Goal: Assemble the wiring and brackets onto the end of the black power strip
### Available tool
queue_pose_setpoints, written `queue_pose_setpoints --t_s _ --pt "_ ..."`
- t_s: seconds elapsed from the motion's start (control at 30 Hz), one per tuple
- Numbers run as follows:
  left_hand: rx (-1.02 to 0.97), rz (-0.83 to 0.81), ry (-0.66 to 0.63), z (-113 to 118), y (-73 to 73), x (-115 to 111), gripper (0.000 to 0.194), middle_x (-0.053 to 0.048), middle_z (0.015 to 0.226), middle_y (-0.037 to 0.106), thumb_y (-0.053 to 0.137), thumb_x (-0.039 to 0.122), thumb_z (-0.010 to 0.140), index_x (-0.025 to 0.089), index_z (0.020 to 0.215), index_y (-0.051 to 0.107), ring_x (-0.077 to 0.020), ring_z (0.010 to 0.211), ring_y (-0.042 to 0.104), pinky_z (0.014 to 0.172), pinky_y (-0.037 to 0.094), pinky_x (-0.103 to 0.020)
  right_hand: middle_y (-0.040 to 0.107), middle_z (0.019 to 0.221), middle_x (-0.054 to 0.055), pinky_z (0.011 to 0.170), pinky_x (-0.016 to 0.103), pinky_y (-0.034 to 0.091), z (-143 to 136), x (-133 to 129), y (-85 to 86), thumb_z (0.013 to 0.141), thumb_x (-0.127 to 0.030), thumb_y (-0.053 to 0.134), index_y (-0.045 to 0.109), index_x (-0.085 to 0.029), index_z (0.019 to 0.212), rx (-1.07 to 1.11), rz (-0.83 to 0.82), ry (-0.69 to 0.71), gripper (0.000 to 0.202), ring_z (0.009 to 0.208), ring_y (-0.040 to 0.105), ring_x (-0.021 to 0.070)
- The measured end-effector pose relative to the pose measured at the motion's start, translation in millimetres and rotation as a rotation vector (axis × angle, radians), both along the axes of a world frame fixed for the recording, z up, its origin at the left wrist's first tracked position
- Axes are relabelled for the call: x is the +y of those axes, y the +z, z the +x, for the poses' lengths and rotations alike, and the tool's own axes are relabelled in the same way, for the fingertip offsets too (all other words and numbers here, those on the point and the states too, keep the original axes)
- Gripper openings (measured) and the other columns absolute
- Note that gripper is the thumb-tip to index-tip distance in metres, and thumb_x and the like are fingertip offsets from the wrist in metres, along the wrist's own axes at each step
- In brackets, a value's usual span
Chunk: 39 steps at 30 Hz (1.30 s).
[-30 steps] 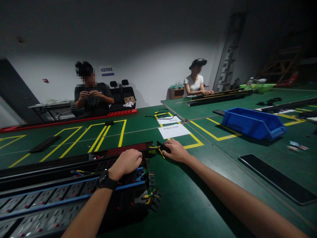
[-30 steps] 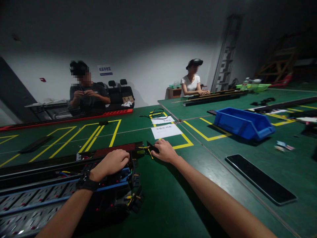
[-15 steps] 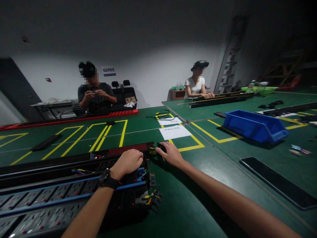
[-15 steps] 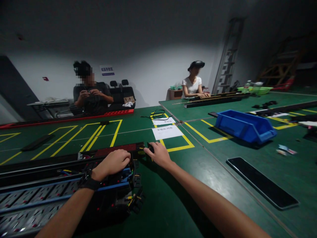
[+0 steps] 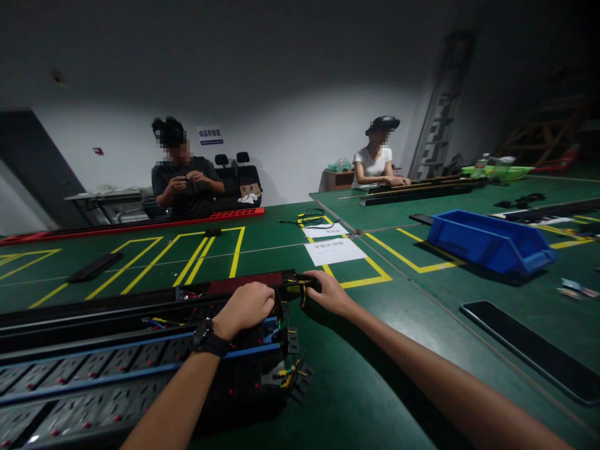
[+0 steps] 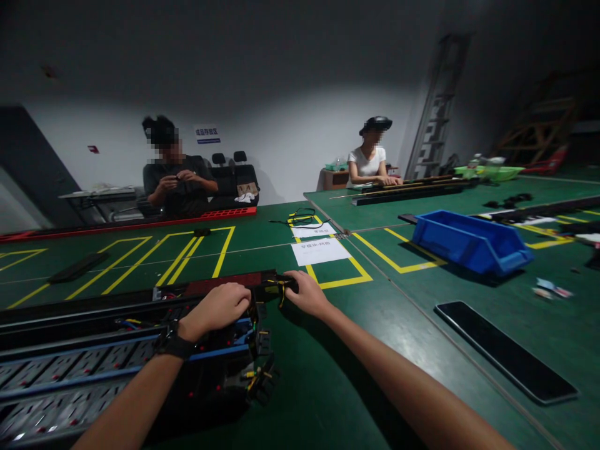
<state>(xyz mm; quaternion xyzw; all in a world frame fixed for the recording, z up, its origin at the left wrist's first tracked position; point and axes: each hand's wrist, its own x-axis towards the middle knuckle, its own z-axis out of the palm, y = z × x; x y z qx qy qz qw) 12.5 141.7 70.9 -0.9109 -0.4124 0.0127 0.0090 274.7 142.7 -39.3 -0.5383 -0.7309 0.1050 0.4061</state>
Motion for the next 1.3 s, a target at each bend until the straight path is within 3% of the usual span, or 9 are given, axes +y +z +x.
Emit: queue_pose_setpoints --t_s 0.1,0.2,0.37,0.7,1.1,1.3 --pt "-0.007 -0.004 0.001 -1 0.3 0 0.033 -0.01 0.102 0.08 0.045 0.02 0.1 0.02 0.09 0.076 -0.0282 0.101 0.075 0.087 0.055 -0.037 0.078 0.107 0.008 0.089 0.035 0.052 2 1 -0.8 0.087 -0.013 0.06 0.074 -0.021 0.116 -0.047 -0.011 -0.098 0.033 0.099 0.071 0.0244" --pt "-0.018 -0.007 -0.006 -1 0.8 0 0.033 -0.01 0.101 0.08 0.045 0.019 0.1 0.02 0.089 0.076 -0.0289 0.101 0.075 0.087 0.055 -0.038 0.078 0.093 0.008 0.078 0.032 0.049 4 0 0.7 0.09 -0.016 0.058 0.076 -0.02 0.1 -0.062 -0.03 -0.218 0.021 0.087 0.07 0.0236" --pt "-0.025 -0.009 -0.008 -1 1.9 -1 0.034 -0.01 0.101 0.08 0.044 0.019 0.1 0.02 0.088 0.076 -0.0282 0.099 0.074 0.086 0.055 -0.037 0.077 0.09 0.009 0.073 0.031 0.046 6 -5 4.2 0.093 -0.024 0.057 0.076 -0.019 0.095 -0.028 -0.002 -0.308 0.02 0.081 0.07 0.0238" --pt "-0.015 0.003 -0.001 -1 -0.2 0 0.033 -0.009 0.101 0.081 0.046 0.02 0.099 0.021 0.089 0.077 -0.0269 0.099 0.075 0.085 0.055 -0.035 0.078 0.083 0.007 0.068 0.03 0.044 2 -7 4.8 0.088 -0.023 0.06 0.078 -0.019 0.096 0.019 -0.023 -0.254 0.019 0.071 0.068 0.0212" --pt "-0.021 0.014 -0.013 -2 -2.9 2 0.032 -0.01 0.102 0.081 0.046 0.02 0.099 0.021 0.09 0.077 -0.0272 0.099 0.075 0.085 0.054 -0.035 0.077 0.085 0.005 0.069 0.03 0.048 -2 -11 13.2 0.087 -0.023 0.058 0.075 -0.018 0.107 0.101 0.022 -0.029 0.027 0.071 0.067 0.0188" --pt "-0.033 0.006 -0.022 -1 -2.6 1 0.031 -0.011 0.101 0.081 0.047 0.019 0.099 0.02 0.089 0.077 -0.0276 0.099 0.075 0.086 0.054 -0.035 0.075 0.09 0.004 0.072 0.031 0.048 -4 -13 16.4 0.092 -0.034 0.064 0.068 -0.021 0.108 0.044 -0.015 -0.029 0.021 0.08 0.067 0.0208"
